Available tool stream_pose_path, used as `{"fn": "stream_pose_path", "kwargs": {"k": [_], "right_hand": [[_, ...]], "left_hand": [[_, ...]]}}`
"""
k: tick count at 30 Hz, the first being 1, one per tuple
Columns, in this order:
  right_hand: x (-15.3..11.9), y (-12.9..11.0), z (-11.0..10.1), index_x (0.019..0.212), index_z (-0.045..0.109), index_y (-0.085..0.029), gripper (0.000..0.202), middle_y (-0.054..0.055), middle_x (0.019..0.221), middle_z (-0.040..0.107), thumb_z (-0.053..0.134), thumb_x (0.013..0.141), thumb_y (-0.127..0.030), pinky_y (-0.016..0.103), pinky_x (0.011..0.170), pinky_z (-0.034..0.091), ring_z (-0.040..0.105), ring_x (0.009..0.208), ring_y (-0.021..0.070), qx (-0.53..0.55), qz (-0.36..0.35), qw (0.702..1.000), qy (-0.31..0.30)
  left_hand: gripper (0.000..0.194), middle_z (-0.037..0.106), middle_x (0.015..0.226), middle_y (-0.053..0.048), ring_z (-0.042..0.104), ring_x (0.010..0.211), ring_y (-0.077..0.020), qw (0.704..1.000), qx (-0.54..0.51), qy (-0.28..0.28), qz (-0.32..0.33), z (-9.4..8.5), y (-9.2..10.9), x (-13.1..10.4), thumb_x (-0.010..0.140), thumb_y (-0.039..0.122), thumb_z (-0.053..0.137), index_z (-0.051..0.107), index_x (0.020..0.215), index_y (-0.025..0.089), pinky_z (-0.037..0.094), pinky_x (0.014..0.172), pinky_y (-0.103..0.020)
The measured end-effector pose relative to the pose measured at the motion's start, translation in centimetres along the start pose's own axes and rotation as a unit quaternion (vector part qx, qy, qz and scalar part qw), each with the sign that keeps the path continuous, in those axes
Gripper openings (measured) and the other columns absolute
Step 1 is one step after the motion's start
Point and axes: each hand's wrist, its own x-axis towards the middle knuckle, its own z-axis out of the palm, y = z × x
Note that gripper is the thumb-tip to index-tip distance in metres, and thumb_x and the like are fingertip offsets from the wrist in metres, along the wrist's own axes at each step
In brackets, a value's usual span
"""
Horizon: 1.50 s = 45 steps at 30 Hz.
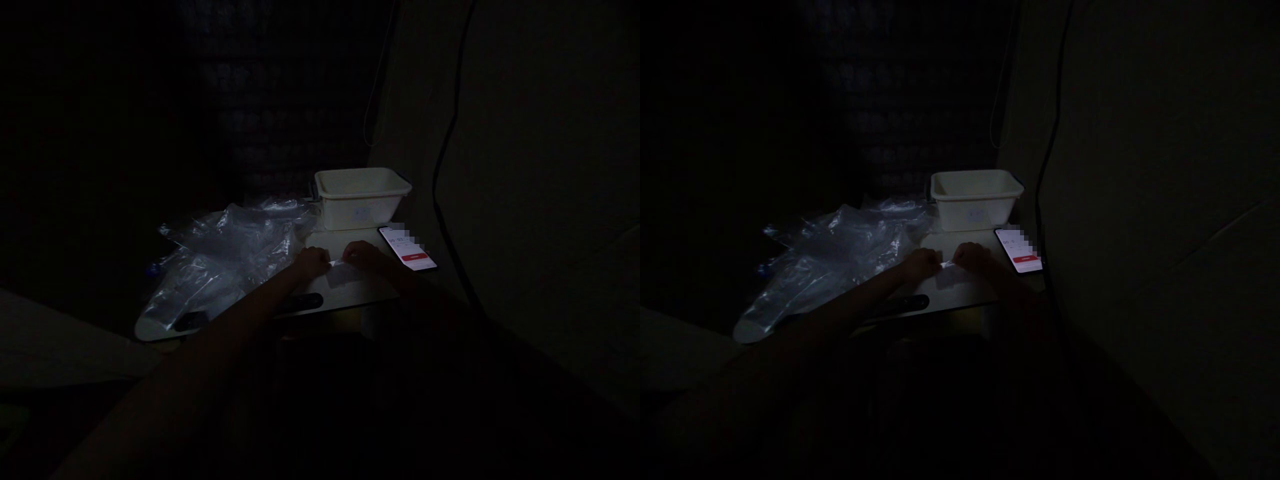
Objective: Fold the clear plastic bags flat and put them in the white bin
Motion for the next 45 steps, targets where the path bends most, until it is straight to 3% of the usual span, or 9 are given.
{"fn": "stream_pose_path", "kwargs": {"k": [7,13,17,23,30,32,35,41,45], "right_hand": [[0.6,1.1,0.5,0.095,0.061,-0.016,0.033,0.005,0.093,0.064,0.052,0.062,-0.016,0.025,0.065,0.044,0.058,0.078,0.0156,0.067,-0.027,0.997,0.003],[0.3,0.7,0.0,0.078,0.065,-0.019,0.022,0.003,0.085,0.065,0.047,0.065,-0.018,0.026,0.068,0.042,0.057,0.078,0.0166,0.025,-0.009,0.999,0.019],[0.3,0.5,-0.3,0.076,0.063,-0.018,0.021,0.003,0.085,0.063,0.045,0.066,-0.019,0.026,0.073,0.039,0.054,0.082,0.0161,0.033,-0.008,0.995,0.097],[0.4,0.6,-0.3,0.075,0.06,-0.016,0.018,0.007,0.086,0.058,0.045,0.066,-0.019,0.03,0.074,0.036,0.048,0.086,0.0186,0.041,-0.061,0.977,0.201],[-0.8,0.6,0.1,0.08,0.06,-0.021,0.031,0.005,0.095,0.056,0.047,0.055,-0.008,0.033,0.073,0.034,0.046,0.092,0.0216,-0.036,-0.056,0.995,0.071],[-1.0,0.8,-0.1,0.082,0.059,-0.021,0.032,0.005,0.097,0.057,0.045,0.056,-0.008,0.034,0.074,0.035,0.047,0.094,0.0212,-0.036,-0.044,0.997,0.056],[-0.9,1.0,-0.2,0.095,0.057,-0.017,0.037,0.007,0.105,0.056,0.041,0.062,-0.009,0.034,0.08,0.036,0.047,0.099,0.0197,-0.022,-0.044,0.997,0.062],[-0.9,0.2,2.0,0.12,0.04,-0.005,0.049,0.013,0.126,0.042,0.036,0.072,-0.014,0.033,0.091,0.03,0.037,0.115,0.0196,-0.093,-0.171,0.977,0.086],[-1.5,-0.2,3.6,0.122,0.038,-0.008,0.045,0.012,0.129,0.038,0.031,0.08,-0.023,0.039,0.093,0.026,0.032,0.119,0.0201,-0.121,-0.216,0.965,0.085]], "left_hand": [[0.016,0.062,0.071,-0.001,0.056,0.062,-0.0099,0.997,-0.079,0.026,-0.006,0.0,-0.5,0.3,0.07,0.017,0.048,0.061,0.078,0.013,0.041,0.056,-0.017],[0.015,0.062,0.072,-0.001,0.054,0.061,-0.0098,0.987,-0.147,0.057,-0.013,-0.2,-0.8,0.5,0.065,0.014,0.053,0.059,0.078,0.012,0.042,0.056,-0.019],[0.008,0.06,0.068,-0.001,0.054,0.061,-0.0103,0.983,-0.154,0.101,0.01,-0.8,-0.9,0.6,0.066,0.015,0.052,0.059,0.069,0.012,0.042,0.058,-0.02],[0.014,0.058,0.076,-0.004,0.054,0.068,-0.0114,0.966,-0.075,0.214,0.123,-1.6,-0.9,0.2,0.069,0.013,0.045,0.058,0.072,0.012,0.042,0.066,-0.022],[0.015,0.058,0.073,-0.005,0.055,0.069,-0.0157,0.978,0.046,0.08,0.188,-1.7,-1.3,-1.1,0.066,0.019,0.046,0.06,0.07,0.013,0.043,0.064,-0.026],[0.02,0.06,0.075,-0.007,0.056,0.073,-0.0164,0.981,0.057,0.074,0.172,-1.7,-1.5,-1.0,0.069,0.017,0.041,0.061,0.071,0.012,0.043,0.068,-0.026],[0.032,0.059,0.096,-0.01,0.054,0.09,-0.0171,0.984,0.059,0.088,0.146,-1.2,-1.4,-0.7,0.073,0.015,0.034,0.058,0.092,0.009,0.04,0.081,-0.027],[0.055,0.024,0.133,-0.022,0.02,0.124,-0.0274,0.988,0.133,0.057,0.047,1.7,0.3,-1.4,0.081,0.027,0.027,0.023,0.126,-0.004,0.025,0.096,-0.039],[0.056,0.016,0.136,-0.02,0.012,0.125,-0.028,0.983,0.17,0.017,0.065,2.2,0.8,-2.3,0.084,0.032,0.018,0.017,0.129,-0.001,0.016,0.099,-0.043]]}}
